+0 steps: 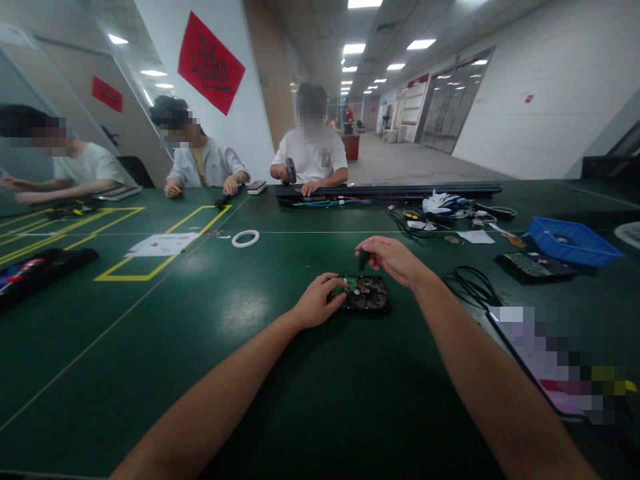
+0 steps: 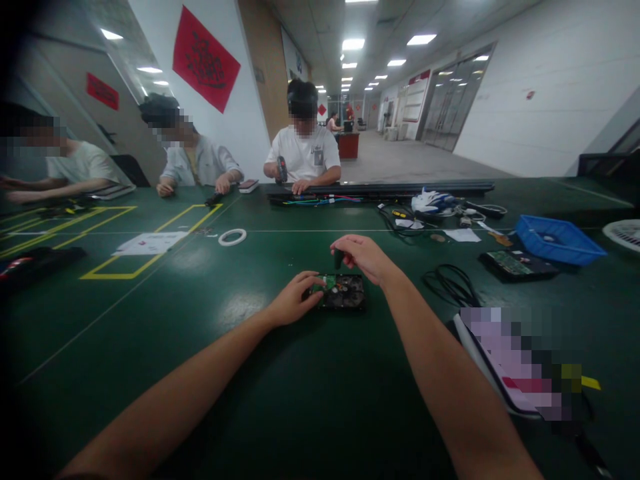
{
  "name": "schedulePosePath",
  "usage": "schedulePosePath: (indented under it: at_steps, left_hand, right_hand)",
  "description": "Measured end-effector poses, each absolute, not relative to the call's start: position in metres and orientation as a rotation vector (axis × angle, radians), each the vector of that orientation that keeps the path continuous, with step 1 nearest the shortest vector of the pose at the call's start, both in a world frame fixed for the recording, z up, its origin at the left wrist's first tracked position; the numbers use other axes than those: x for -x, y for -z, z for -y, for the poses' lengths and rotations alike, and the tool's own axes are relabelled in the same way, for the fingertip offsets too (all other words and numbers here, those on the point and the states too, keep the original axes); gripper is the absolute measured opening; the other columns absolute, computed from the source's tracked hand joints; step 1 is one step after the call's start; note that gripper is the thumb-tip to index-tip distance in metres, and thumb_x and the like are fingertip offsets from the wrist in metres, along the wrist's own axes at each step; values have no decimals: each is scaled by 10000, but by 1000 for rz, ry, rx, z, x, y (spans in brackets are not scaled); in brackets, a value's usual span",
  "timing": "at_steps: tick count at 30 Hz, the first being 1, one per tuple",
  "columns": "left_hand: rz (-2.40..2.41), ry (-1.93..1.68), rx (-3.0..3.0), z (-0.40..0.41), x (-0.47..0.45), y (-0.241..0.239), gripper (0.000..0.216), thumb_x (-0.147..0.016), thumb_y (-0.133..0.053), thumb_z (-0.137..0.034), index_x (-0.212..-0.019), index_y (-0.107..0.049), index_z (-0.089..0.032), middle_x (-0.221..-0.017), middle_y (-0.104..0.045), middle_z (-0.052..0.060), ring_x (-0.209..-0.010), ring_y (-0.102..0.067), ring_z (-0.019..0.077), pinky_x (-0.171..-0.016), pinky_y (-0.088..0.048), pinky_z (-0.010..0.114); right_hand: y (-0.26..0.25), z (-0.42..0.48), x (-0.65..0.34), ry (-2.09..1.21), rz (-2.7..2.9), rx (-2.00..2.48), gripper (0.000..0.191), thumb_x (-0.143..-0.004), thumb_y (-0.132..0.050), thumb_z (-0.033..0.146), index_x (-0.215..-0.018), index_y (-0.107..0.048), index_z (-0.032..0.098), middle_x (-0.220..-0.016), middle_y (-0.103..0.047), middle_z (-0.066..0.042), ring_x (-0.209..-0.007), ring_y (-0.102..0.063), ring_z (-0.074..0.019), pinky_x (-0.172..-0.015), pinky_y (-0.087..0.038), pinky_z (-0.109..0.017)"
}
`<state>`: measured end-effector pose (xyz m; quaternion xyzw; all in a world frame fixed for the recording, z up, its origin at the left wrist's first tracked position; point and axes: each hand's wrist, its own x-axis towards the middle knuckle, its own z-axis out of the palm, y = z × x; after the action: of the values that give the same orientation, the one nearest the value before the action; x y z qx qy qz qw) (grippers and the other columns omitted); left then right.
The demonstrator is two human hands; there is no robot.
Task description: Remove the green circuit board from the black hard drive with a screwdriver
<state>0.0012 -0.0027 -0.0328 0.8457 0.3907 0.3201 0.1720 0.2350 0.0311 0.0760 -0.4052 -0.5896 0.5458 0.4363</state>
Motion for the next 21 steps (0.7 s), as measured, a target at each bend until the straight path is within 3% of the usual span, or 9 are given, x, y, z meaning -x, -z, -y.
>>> schedulePosePath:
  at_steps: [21]
  left_hand:
    - [-1102,-903,-2405,3,-2,30,301,-946,-608,-322,-1233,-652,-246,-1325,-569,117,-1310,-515,277,-1110,-435,460]
  right_hand:
    - [-76,-32,-235,-1308,1504,1044,197,-839,-656,316,-911,-746,156,-942,-735,-96,-535,-502,-91,-425,-328,-226]
